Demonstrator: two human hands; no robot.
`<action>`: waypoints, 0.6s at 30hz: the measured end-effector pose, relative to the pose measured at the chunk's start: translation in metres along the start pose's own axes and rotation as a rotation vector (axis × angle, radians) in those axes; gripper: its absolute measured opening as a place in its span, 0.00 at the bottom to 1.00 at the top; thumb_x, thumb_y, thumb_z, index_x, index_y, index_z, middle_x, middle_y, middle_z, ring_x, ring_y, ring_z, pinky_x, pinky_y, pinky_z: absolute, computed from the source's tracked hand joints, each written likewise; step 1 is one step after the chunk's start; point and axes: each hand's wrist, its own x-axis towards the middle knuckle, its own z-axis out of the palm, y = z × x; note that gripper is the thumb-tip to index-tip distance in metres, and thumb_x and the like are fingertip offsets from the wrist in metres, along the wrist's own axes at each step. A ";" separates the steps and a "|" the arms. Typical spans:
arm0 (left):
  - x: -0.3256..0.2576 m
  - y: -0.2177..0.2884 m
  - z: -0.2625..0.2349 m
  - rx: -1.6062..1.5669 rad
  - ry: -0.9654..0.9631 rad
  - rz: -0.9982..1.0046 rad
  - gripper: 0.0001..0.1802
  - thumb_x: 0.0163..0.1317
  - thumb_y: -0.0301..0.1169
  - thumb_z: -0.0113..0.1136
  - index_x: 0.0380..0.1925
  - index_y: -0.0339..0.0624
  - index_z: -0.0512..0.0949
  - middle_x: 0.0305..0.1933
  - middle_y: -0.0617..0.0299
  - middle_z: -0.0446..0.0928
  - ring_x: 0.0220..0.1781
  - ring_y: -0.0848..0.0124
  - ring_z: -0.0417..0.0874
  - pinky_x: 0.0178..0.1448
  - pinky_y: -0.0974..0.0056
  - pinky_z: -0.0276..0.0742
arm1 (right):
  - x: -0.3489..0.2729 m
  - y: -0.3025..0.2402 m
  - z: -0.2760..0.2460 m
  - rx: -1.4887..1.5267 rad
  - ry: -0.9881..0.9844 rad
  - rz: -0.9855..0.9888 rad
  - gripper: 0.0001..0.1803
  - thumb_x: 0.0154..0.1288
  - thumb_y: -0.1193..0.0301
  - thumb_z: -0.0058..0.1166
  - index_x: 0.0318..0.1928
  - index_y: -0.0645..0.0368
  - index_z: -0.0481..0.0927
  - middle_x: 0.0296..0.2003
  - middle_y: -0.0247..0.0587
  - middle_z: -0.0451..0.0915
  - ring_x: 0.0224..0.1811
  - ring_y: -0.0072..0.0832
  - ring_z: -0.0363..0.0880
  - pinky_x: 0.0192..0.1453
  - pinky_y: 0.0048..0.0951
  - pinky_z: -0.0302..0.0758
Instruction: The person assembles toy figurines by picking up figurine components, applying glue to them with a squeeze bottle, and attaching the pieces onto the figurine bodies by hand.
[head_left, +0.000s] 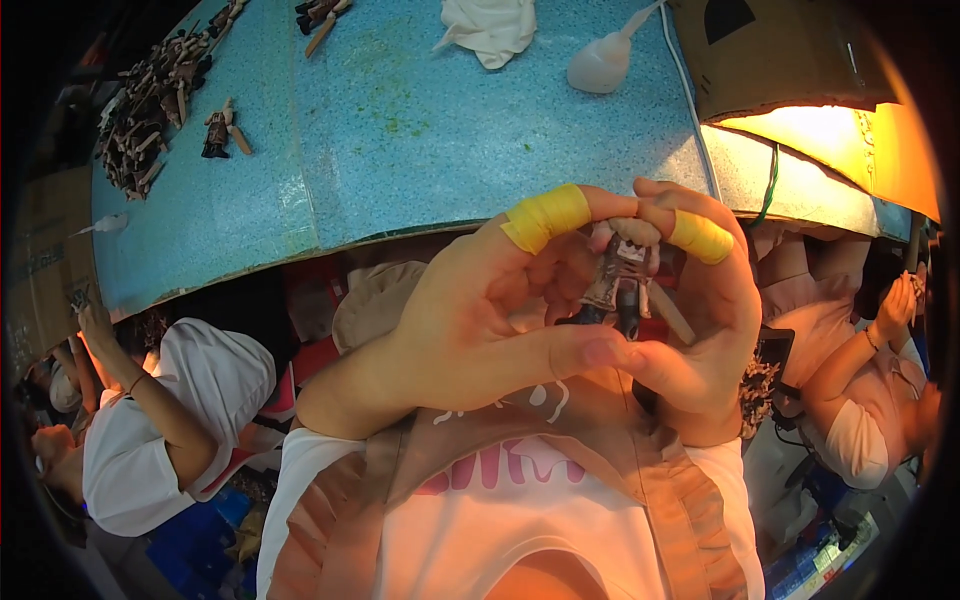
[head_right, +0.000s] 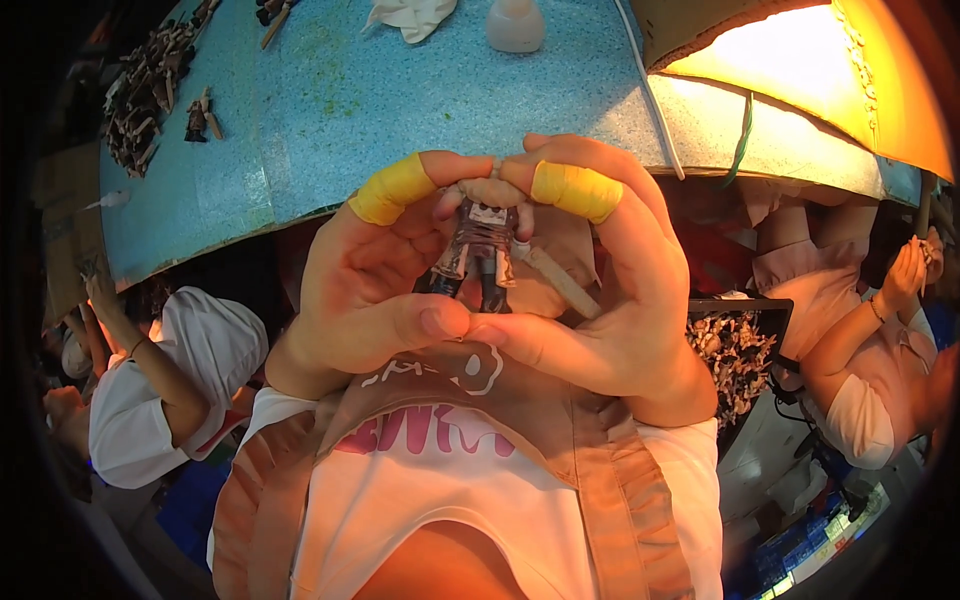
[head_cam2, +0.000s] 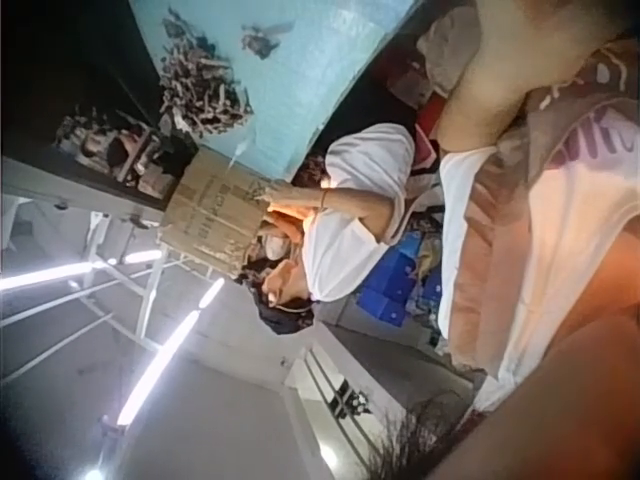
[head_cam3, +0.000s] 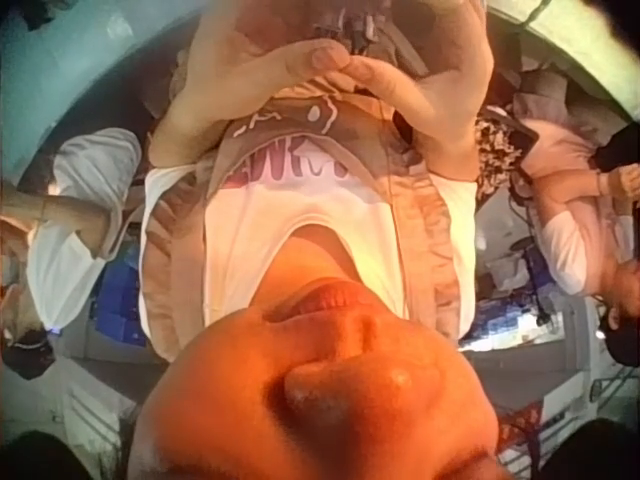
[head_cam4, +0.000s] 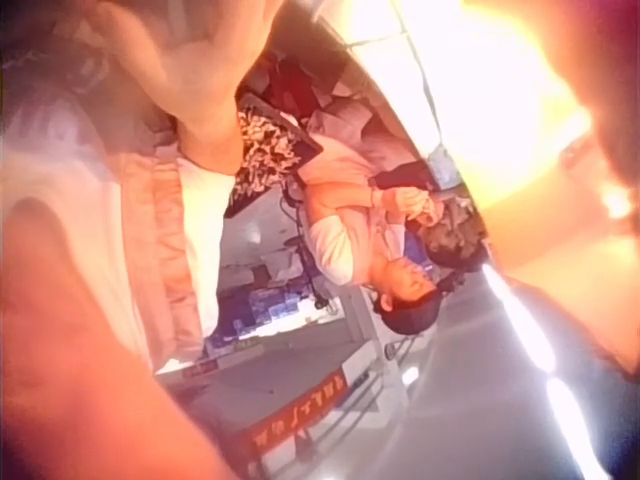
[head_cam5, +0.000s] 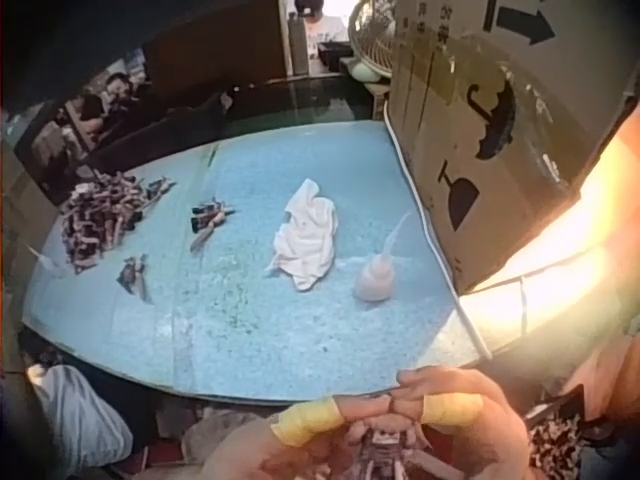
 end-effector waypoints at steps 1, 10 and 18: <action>0.001 -0.001 -0.001 0.000 -0.015 0.038 0.40 0.50 0.28 0.65 0.60 0.34 0.54 0.50 0.48 0.70 0.53 0.65 0.71 0.57 0.65 0.66 | -0.001 -0.005 0.007 0.002 0.001 -0.001 0.35 0.37 0.66 0.71 0.46 0.69 0.71 0.46 0.51 0.70 0.51 0.37 0.69 0.54 0.34 0.66; -0.002 0.002 -0.005 0.001 -0.028 -0.016 0.39 0.54 0.22 0.53 0.64 0.38 0.45 0.52 0.50 0.68 0.52 0.68 0.71 0.57 0.65 0.67 | 0.002 0.002 0.008 -0.395 0.014 -0.223 0.21 0.39 0.82 0.61 0.40 0.68 0.75 0.40 0.52 0.77 0.37 0.37 0.78 0.39 0.30 0.75; -0.002 0.004 -0.011 -0.042 -0.014 -0.080 0.34 0.55 0.24 0.51 0.61 0.37 0.49 0.53 0.53 0.66 0.48 0.72 0.70 0.50 0.68 0.69 | 0.005 0.003 0.012 -0.564 0.032 -0.403 0.21 0.33 0.81 0.59 0.37 0.66 0.79 0.40 0.47 0.78 0.32 0.32 0.79 0.32 0.26 0.72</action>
